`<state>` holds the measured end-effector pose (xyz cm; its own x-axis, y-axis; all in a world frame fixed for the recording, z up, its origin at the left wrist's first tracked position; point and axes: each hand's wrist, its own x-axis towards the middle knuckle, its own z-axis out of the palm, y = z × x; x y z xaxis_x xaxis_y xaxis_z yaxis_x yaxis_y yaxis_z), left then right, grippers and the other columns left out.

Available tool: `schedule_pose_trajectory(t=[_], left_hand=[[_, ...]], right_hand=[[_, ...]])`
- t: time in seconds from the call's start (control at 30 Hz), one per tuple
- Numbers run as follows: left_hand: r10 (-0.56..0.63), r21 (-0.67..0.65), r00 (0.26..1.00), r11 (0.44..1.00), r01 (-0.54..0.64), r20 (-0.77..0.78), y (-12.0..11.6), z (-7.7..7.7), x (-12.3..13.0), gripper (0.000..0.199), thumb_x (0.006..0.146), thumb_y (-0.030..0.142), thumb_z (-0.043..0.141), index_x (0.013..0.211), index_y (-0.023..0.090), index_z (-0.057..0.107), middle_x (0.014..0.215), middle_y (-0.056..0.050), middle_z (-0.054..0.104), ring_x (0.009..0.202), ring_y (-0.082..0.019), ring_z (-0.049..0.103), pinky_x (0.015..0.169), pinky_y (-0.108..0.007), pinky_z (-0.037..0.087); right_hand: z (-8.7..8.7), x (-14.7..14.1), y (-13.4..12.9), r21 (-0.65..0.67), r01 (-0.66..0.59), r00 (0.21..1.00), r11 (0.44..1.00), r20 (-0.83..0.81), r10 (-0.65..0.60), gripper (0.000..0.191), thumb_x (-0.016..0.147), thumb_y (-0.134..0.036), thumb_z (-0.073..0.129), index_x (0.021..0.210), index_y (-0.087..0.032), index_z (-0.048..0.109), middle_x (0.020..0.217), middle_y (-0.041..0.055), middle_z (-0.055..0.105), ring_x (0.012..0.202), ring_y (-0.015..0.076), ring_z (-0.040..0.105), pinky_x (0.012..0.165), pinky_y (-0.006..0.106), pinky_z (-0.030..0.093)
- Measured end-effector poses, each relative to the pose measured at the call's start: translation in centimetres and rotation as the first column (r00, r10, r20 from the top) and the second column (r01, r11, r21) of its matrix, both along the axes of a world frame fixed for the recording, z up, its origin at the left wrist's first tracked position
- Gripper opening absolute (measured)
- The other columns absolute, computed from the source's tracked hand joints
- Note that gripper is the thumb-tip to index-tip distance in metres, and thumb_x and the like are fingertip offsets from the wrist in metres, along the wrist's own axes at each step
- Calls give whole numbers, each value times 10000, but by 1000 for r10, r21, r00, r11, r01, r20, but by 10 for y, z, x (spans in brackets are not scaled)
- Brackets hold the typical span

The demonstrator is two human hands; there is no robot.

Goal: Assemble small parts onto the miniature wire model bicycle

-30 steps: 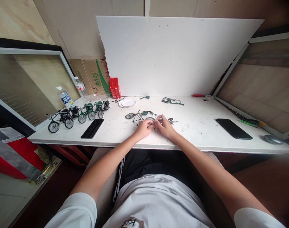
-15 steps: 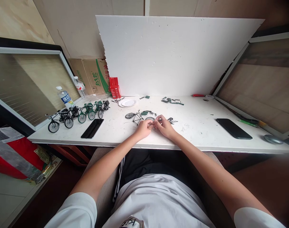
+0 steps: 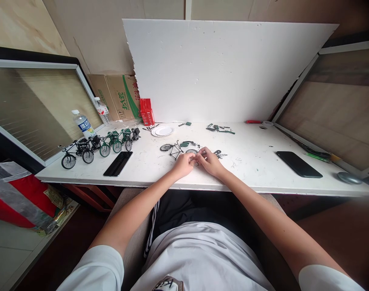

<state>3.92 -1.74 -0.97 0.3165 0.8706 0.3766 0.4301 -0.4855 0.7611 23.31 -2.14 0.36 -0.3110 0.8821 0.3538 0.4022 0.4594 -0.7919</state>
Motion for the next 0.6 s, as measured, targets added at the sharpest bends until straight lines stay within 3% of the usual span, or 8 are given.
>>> schedule_pose_trajectory(t=[0.33,0.6], left_hand=[[-15,4,1000,1000,15,6,-2,1,1,130,969,206,625,915,154,731,674,7,631,563,-107,446,596,-258,339],[-11,15,1000,1000,11,8,-1,-1,1,130,962,173,628,945,149,754,731,-17,675,643,-128,534,663,-253,415]], right_hand=[[0,0,0,9,-10,1000,1000,18,10,410,1055,-677,539,1060,-267,563,1032,76,748,823,242,728,720,394,576],[0,0,0,15,-9,1000,1000,26,8,400,1058,-661,538,1053,-263,578,1053,80,754,827,241,727,731,398,579]])
